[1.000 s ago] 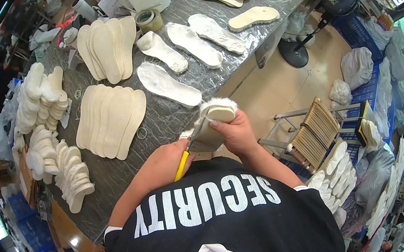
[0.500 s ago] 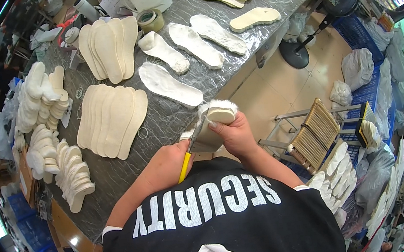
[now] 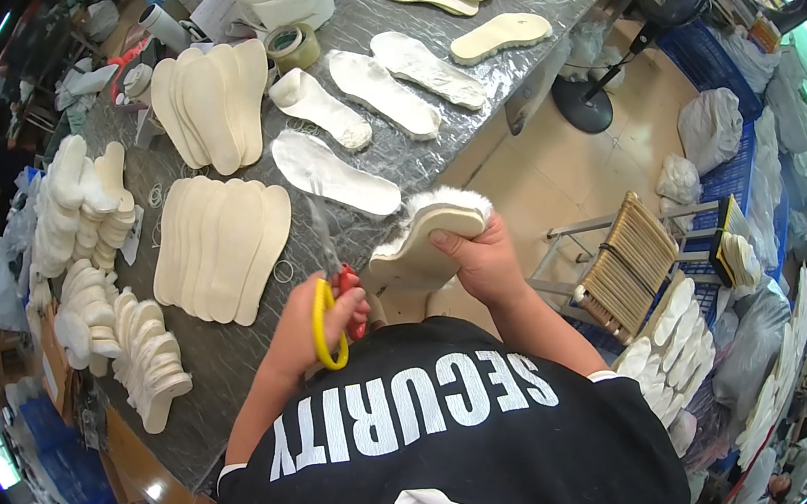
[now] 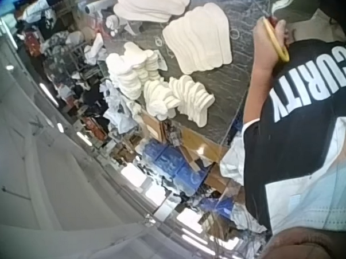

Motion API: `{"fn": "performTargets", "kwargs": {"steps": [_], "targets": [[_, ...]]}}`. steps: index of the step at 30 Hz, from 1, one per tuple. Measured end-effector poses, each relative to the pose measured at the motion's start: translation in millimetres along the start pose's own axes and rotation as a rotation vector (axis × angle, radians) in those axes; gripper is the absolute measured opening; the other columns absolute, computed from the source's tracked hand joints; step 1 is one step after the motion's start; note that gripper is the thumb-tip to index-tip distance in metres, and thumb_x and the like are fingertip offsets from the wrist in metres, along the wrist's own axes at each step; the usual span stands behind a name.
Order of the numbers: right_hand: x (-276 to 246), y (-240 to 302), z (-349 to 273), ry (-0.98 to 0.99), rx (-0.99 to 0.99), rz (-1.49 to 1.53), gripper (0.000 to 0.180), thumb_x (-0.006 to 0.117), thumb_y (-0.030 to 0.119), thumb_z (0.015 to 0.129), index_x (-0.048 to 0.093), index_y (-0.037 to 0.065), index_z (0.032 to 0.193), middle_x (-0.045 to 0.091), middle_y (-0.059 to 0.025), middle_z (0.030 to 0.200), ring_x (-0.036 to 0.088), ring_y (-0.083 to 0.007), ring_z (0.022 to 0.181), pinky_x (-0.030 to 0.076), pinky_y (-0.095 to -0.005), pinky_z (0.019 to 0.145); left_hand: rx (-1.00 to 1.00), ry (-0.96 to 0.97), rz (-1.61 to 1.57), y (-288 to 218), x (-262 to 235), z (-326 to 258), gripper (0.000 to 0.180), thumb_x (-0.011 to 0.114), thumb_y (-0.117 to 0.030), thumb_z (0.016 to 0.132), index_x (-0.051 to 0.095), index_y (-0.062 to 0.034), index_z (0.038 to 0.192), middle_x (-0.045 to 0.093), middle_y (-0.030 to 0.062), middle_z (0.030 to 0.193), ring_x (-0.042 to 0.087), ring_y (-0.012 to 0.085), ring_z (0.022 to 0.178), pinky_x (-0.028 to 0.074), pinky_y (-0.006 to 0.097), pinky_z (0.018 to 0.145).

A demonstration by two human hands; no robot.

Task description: Trimming excess foam and fabric from shoe insoles using scissors.

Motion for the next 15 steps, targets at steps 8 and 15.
{"fn": "performTargets", "kwargs": {"steps": [8,15], "targets": [[34.5,-0.7,-1.3,0.014,-0.172,-0.457,0.021,0.068,-0.003,0.082,0.064,0.002,0.102,0.060,-0.0016,0.085,0.057,-0.0105,0.084,0.046,-0.0249,0.074,0.046,-0.068,-0.469,-11.8,12.6,15.7,0.028,0.074,-0.014,0.081,0.058,0.0021,0.098,0.063,0.0061,0.080,0.060,0.0088,0.068,0.049,0.022,0.064],[55.4,-3.0,-0.9,0.170,-0.474,-0.986,0.042,0.059,-0.010,0.074,0.057,-0.002,0.115,0.058,-0.0108,0.093,0.055,-0.0256,0.094,0.049,-0.0310,0.079,0.149,-0.216,-0.141,-35.7,22.1,22.2,0.042,0.082,-0.019,0.074,0.048,-0.0018,0.091,0.062,0.0061,0.083,0.059,0.0077,0.074,0.048,0.022,0.065]]}}
Point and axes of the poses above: each hand's wrist, its own z-axis towards the middle knuckle, its own x-axis out of the palm, y = z × x, the point moved 1 cm from there along z, towards the middle knuckle
